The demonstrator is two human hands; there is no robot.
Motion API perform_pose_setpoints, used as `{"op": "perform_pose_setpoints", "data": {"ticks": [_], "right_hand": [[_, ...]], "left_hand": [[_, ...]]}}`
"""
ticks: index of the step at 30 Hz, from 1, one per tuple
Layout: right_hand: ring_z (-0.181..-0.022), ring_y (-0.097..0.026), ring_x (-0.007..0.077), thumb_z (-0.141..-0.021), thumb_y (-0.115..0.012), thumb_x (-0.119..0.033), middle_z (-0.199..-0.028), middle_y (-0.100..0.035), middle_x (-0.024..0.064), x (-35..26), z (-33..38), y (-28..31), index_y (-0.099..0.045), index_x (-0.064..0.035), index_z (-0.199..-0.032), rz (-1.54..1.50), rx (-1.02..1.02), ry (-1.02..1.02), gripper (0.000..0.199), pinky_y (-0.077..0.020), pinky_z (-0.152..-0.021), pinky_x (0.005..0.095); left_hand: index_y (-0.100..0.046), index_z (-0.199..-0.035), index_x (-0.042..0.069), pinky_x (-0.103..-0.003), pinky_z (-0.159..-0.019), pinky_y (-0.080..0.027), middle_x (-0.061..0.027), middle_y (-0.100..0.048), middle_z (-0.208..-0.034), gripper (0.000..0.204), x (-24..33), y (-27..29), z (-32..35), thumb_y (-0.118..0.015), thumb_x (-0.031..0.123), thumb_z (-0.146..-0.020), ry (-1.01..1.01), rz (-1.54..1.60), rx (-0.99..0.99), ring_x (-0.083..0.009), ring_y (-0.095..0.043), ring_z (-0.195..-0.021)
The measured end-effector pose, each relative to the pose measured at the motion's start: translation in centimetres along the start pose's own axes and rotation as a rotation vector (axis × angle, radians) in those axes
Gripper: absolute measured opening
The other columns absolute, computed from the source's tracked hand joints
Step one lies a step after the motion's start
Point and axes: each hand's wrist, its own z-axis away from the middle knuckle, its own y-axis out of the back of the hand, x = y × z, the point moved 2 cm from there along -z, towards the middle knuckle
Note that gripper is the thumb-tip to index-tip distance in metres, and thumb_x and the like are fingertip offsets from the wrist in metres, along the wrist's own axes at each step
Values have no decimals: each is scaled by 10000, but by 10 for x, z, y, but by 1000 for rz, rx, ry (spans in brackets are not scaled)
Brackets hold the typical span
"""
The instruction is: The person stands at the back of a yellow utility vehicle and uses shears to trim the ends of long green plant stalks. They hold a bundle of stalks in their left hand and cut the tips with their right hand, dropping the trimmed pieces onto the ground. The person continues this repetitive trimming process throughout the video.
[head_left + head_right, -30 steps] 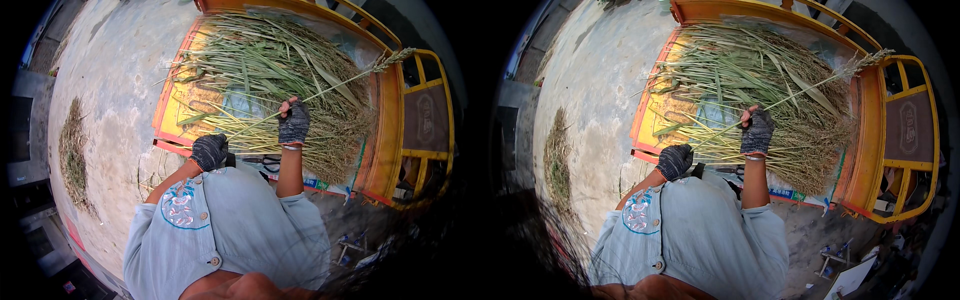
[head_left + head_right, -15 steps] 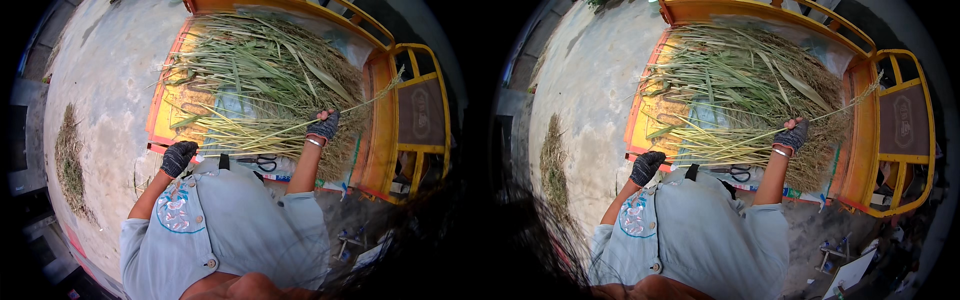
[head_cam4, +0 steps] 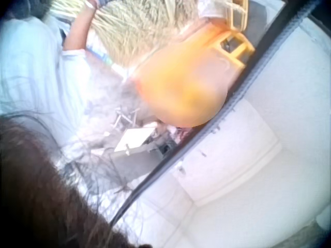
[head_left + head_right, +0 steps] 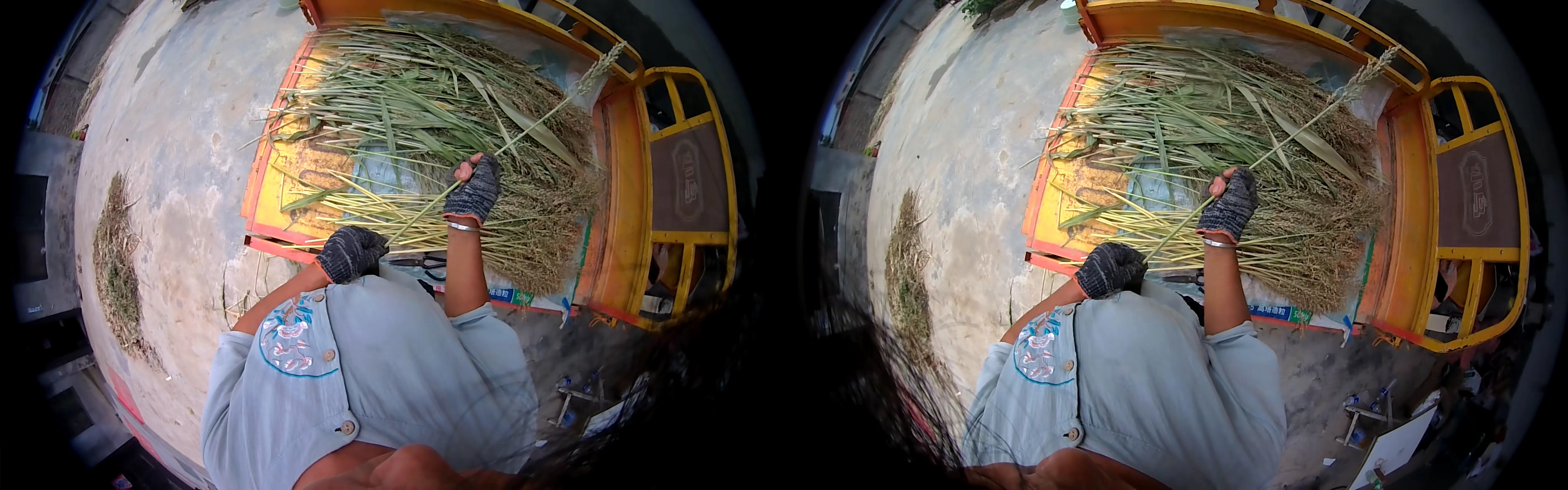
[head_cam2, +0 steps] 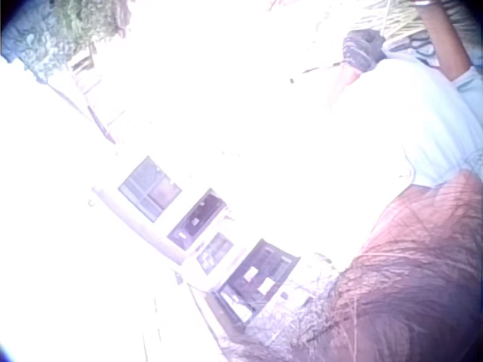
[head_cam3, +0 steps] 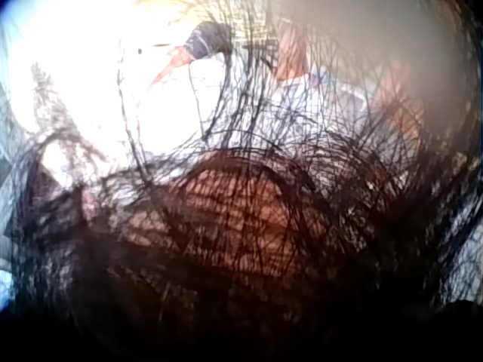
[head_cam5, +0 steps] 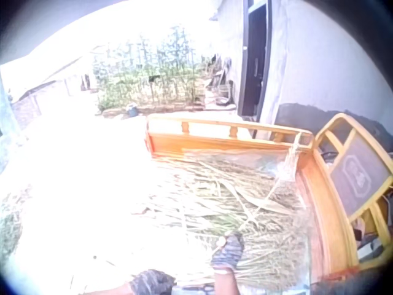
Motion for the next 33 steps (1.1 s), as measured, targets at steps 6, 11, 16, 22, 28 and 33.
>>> {"op": "perform_pose_setpoints", "data": {"ticks": [6,11,16,22,28,33], "right_hand": [[-410,-359,120,-803,-507,-135,-498,-363,18,5,-3,3,-446,-54,-692,-18,-46,-59,150,-292,-437,246],[-413,-355,109,-826,-496,-167,-494,-346,-2,14,-9,13,-461,-72,-720,-49,-133,-159,147,-294,-439,241],[-419,-361,106,-866,-493,-222,-494,-361,-19,14,-10,17,-481,-93,-756,-233,-330,-258,170,-301,-444,247],[-445,-372,103,-901,-462,-268,-497,-379,-16,7,-17,21,-487,-100,-791,-296,-541,-269,202,-319,-494,241],[-457,-359,108,-914,-436,-282,-499,-392,-1,11,-32,27,-480,-92,-823,-281,-563,-289,216,-337,-515,241],[-460,-354,119,-922,-420,-290,-501,-400,5,18,-35,26,-475,-86,-835,-383,-645,-350,229,-362,-534,243]], "left_hand": [[-633,-781,4,-357,-576,-463,-155,-604,-654,198,7,2,3,-588,196,-765,-47,2,-45,-257,-584,-582],[-629,-764,-5,-351,-576,-465,-151,-594,-632,203,3,-4,6,-581,192,-773,-201,-147,55,-250,-581,-574],[-632,-790,3,-300,-602,-472,-108,-613,-667,187,2,-3,5,-587,185,-781,42,245,-112,-189,-589,-603],[-635,-812,15,-278,-689,-460,-50,-619,-759,218,-3,-2,3,-541,211,-819,-58,394,-267,-123,-581,-703],[-658,-814,28,-264,-668,-454,-43,-634,-732,221,4,0,3,-565,228,-792,71,537,-336,-113,-572,-680],[-664,-805,5,-231,-598,-444,-51,-646,-710,198,-1,0,-1,-591,187,-778,76,613,-399,-97,-569,-644]]}}
